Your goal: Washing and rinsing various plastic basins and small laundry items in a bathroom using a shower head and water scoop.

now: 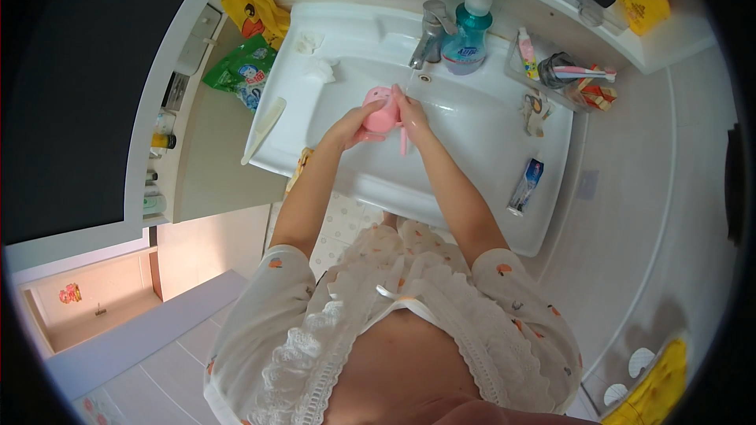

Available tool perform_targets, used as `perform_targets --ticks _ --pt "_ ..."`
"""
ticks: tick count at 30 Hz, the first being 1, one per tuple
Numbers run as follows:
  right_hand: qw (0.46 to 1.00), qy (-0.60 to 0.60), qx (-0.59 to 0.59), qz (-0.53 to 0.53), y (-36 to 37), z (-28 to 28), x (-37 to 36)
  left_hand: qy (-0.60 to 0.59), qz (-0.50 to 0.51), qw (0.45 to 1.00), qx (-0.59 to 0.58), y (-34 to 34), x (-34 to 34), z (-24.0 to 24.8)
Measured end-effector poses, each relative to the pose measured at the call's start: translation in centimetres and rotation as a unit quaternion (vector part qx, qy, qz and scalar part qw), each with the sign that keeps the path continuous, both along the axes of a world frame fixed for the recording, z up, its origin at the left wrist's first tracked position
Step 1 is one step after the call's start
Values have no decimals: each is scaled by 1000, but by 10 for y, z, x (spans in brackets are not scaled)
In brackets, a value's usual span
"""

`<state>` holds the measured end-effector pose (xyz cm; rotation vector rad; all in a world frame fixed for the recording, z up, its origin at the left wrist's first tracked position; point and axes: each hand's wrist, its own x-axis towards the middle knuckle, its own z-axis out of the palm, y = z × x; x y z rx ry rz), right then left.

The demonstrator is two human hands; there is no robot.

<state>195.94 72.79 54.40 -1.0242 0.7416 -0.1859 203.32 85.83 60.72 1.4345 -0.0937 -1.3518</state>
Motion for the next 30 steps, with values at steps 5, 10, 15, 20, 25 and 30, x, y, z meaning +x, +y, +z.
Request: perform_targets --ticks 5,10,15,20,25,30 --pt "978 38 -205 23 -15 -8 -1 47 20 998 -32 12 0 0" --pt "897 97 -429 -40 -38 18 -24 50 -13 998 -23 -12 -13 27" --pt "859 89 -482 -148 -62 107 -24 -29 -74 995 55 -24 -4 70" --pt "881 129 -428 -154 -105 126 8 -141 -103 985 -1 -39 0 130" --pt "918 108 -367 -107 -86 110 -15 -23 -113 986 -120 -14 29 112" --pt "924 88 -370 -38 -103 92 -72 -541 -242 754 282 -21 -36 16"
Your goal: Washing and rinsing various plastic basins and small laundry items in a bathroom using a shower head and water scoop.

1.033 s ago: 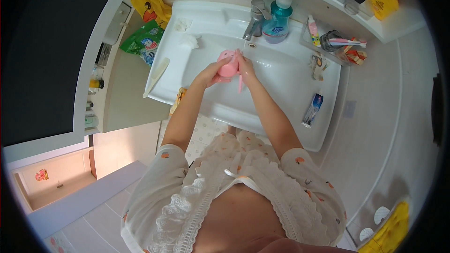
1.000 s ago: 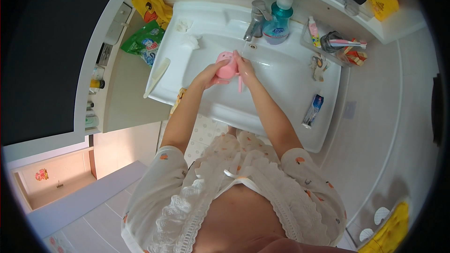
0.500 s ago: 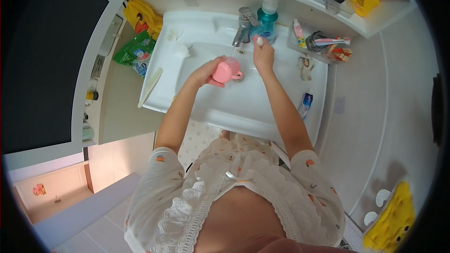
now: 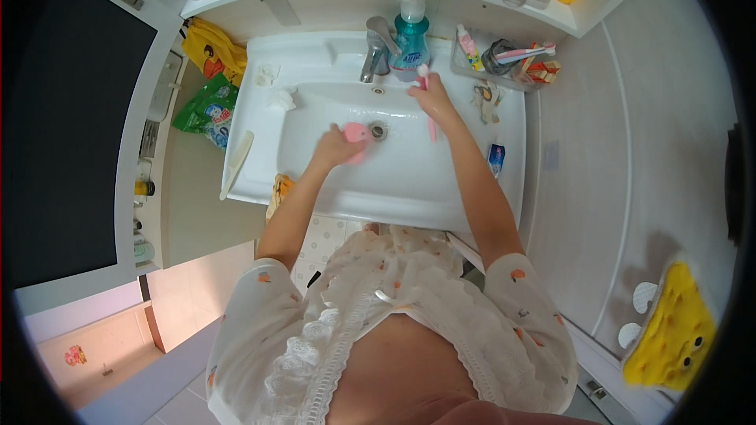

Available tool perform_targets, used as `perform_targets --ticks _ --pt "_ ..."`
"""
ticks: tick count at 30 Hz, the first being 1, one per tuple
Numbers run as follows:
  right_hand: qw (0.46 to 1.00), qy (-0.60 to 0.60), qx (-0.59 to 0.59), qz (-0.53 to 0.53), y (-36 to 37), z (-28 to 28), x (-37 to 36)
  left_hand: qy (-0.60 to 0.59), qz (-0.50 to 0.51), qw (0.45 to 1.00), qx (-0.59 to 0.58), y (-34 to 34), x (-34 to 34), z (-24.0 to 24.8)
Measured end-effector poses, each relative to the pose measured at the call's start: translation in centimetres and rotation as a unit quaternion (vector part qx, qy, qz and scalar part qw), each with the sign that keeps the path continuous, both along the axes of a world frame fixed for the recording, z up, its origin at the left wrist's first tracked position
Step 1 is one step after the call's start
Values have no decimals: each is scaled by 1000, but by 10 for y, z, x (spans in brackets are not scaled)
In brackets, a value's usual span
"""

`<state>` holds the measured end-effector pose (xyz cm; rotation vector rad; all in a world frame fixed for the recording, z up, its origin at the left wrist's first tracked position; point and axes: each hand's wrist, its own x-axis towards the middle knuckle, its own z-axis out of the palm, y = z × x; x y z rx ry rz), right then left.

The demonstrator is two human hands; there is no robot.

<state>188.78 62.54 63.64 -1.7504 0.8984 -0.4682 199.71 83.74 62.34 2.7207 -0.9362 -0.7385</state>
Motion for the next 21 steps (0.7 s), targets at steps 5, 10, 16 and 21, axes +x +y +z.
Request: perform_targets --ticks 5,10,16,21 --pt "974 -116 187 55 -16 -6 -44 133 -115 938 -299 -20 -7 -45" --pt "868 -433 239 -29 -13 46 -58 230 -107 881 -399 -44 -45 -25" --pt "974 -176 142 20 2 27 -64 234 -120 840 -474 -77 -75 -4" --pt "991 -104 81 11 -45 12 -57 205 -85 830 -511 -85 -74 6"
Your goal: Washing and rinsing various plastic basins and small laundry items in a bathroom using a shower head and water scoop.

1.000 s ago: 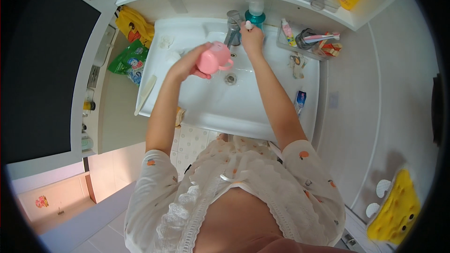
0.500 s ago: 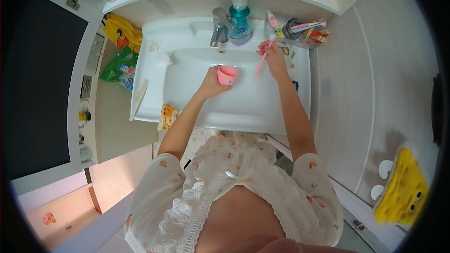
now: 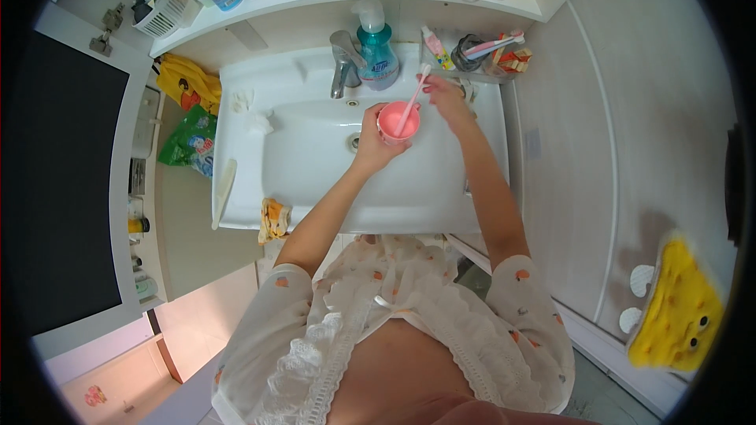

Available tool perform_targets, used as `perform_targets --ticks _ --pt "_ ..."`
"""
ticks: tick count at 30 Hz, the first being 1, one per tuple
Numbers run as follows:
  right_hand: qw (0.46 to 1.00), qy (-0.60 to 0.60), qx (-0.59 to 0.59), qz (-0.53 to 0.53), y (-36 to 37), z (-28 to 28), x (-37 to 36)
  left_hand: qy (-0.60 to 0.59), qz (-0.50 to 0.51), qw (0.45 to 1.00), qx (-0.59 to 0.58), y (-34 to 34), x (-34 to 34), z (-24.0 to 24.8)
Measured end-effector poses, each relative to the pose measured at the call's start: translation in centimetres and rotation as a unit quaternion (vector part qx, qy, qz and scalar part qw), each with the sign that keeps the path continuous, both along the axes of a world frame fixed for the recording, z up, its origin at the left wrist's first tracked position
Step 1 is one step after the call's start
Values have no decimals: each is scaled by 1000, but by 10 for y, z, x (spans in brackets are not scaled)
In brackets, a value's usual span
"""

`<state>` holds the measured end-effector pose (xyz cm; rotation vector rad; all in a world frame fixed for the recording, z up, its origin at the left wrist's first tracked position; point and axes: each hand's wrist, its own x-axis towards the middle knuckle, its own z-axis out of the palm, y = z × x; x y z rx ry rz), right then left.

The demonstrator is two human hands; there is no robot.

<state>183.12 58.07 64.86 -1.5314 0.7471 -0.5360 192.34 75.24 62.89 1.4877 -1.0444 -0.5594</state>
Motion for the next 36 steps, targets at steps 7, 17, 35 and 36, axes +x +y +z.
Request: perform_targets --ticks 7,17,35,36 --pt "860 244 -418 -164 -80 -18 52 34 36 999 17 -4 8 10" --pt "798 172 -541 -199 -65 64 18 -59 86 993 -47 -46 11 22" --pt "851 303 -427 -27 -60 118 -41 -255 321 912 7 -202 -15 -9" --pt "851 304 -426 -28 -63 116 -37 -255 320 912 7 -202 -18 -6"
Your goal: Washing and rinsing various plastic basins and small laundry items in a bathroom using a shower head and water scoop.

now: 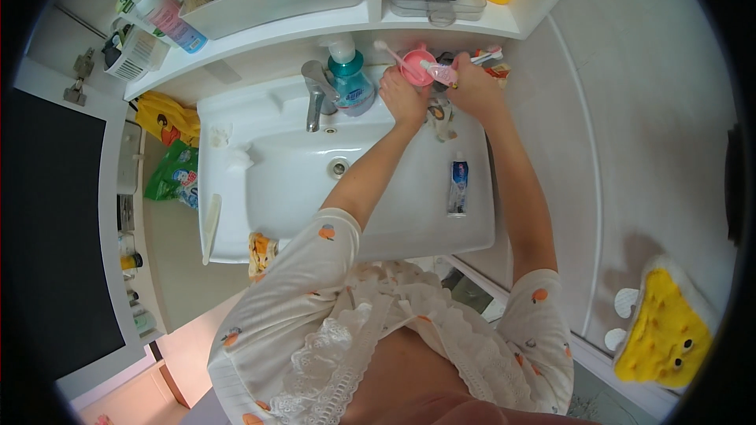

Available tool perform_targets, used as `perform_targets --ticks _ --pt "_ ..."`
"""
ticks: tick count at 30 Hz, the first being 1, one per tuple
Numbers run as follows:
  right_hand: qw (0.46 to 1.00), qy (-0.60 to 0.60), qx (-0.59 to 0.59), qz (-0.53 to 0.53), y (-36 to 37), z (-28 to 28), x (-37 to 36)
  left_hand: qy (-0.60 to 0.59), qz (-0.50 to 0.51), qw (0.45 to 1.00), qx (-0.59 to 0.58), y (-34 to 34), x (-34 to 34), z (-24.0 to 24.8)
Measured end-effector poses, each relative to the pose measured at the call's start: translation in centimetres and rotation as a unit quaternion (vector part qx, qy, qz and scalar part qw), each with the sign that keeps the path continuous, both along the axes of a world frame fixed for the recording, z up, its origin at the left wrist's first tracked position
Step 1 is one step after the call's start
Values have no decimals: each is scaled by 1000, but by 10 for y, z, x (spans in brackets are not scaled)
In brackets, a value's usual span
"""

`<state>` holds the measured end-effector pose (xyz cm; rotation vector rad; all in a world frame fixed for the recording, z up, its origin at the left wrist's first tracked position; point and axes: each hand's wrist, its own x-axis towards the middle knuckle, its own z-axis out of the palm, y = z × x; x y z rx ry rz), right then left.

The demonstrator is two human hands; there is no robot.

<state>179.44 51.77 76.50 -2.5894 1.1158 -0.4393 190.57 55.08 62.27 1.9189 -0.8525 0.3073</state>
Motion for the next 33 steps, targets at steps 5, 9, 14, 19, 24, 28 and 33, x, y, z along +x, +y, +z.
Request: perform_targets --ticks 5,9,14,19,24,28,33 --pt "990 130 -55 8 -8 -10 25 52 6 988 143 6 -3 7" --pt "984 135 -112 14 -17 -26 41 51 42 994 92 6 1 4" --pt "955 140 -247 85 -33 -62 51 53 14 995 80 6 5 -1" --pt "955 -29 -270 119 8 -63 45 129 -85 987 53 71 2 -6" --pt "915 -306 -181 192 109 -68 81 175 -180 968 10 189 21 -1" --pt "883 -338 48 321 191 -108 136 129 -109 985 38 284 49 1" --pt "847 -306 176 398 264 -131 169 -24 197 925 323 399 55 17"
